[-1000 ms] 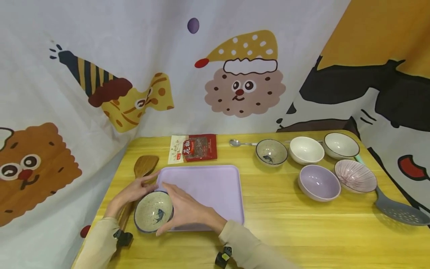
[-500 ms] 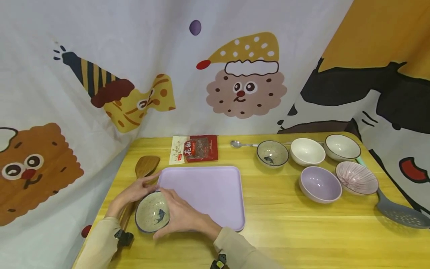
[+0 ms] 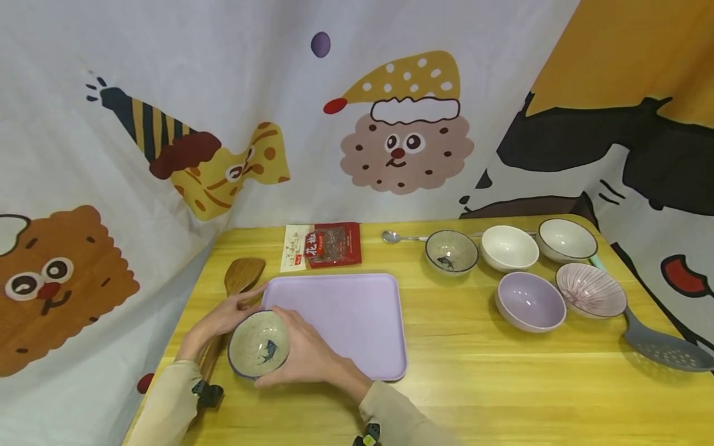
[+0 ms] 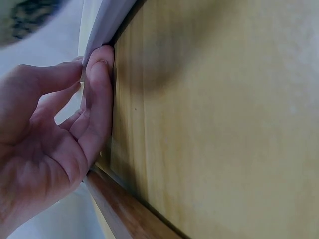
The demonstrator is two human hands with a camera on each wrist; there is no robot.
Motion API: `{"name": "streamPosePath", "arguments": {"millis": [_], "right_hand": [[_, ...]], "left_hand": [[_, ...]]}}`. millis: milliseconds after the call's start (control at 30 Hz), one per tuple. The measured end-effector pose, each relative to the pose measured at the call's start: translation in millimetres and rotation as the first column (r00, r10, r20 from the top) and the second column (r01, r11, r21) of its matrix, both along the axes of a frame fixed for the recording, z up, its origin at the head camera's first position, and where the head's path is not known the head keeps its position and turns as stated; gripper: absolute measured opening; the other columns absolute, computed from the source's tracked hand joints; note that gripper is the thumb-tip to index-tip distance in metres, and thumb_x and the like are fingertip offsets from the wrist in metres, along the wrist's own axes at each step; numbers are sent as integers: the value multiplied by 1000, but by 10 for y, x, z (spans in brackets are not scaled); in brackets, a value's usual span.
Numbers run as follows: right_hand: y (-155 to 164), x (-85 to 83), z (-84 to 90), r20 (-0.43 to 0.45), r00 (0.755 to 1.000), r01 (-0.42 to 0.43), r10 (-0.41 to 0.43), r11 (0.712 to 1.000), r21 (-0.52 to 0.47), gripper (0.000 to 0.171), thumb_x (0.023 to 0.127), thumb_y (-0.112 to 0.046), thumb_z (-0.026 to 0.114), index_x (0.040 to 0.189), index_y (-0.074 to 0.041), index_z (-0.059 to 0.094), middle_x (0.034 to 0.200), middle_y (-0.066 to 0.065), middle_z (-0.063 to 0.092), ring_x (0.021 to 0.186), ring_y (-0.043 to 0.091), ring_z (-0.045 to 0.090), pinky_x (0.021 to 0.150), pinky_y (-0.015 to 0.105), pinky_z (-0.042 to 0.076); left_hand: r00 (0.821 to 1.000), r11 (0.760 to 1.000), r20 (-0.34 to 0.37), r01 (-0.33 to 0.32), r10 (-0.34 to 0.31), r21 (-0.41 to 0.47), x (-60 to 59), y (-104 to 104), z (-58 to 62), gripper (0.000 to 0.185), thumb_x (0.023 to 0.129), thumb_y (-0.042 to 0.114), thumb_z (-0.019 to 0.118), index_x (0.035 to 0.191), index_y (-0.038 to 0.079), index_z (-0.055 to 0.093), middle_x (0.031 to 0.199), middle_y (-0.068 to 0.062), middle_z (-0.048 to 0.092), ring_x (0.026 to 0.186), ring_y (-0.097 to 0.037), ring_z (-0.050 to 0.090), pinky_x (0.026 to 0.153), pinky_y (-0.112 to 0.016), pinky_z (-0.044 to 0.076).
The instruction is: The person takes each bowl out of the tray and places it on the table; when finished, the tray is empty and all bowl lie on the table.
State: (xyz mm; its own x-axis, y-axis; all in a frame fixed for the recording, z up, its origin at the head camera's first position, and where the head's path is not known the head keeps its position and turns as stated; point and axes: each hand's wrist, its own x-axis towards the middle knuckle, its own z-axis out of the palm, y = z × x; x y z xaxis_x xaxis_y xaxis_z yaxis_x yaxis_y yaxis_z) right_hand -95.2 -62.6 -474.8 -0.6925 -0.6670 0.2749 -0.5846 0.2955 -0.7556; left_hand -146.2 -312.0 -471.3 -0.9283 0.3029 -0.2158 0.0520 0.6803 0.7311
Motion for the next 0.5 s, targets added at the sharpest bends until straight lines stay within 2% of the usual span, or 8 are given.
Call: {"name": "streamPosePath", "arguments": {"millis": [67,133,200,233,300,367,500], "right_hand": [[33,-8,30,10,1000,26,-26,1000,-13,125,64,-46,95,160,-12,22,152,9,45,136,18,49,109,37,45],[72,-17,59,19,999,51,-50,998,-27,126,64,-46,95,161,-13,22,152,8,45,135,18,50,109,37,45],[117,-25,81,31,997,73,-72,997,-39,126,63,-46,95,161,-14,23,152,7,46,135,17,50,109,37,45],[143,-29,87,37,996,86,-85,995,-47,126,63,-46,95,161,-15,23,151,6,46,134,17,50,109,38,45],[204,-35,100,49,993,113,-110,992,-60,127,62,-47,96,161,-16,23,152,5,46,135,17,50,109,38,44],[275,-47,112,60,989,137,-133,988,-75,127,61,-47,96,161,-16,23,152,5,46,135,18,50,109,40,45],[444,-88,155,79,981,185,-178,979,-89,129,60,-47,97,161,-17,23,154,5,44,136,20,50,109,47,45]], "left_hand": [[1000,1000,-14,12,-12,16,-7,-4,3,58,105,17,55,157,5,34,140,-34,55,94,-19,66,81,-30,51],[1000,999,-12,17,-16,31,-8,-5,10,58,104,12,54,157,4,32,124,-32,64,79,-12,61,74,-27,49],[1000,999,9,-1,1,38,-1,2,18,60,102,7,53,158,7,32,97,-24,69,64,-7,51,64,-25,46],[1000,999,20,-8,7,36,3,7,20,61,102,6,52,159,8,31,83,-17,67,60,-6,48,60,-24,45],[997,998,67,-30,26,50,15,22,23,63,101,4,50,160,12,29,68,-5,55,55,-7,43,54,-25,44],[993,996,106,-54,46,76,22,40,19,62,103,5,49,161,14,28,65,-1,52,55,-9,49,53,-26,48],[985,986,158,-95,72,141,22,61,-5,62,106,11,52,161,13,26,68,-5,58,61,-14,60,56,-29,55]]}}
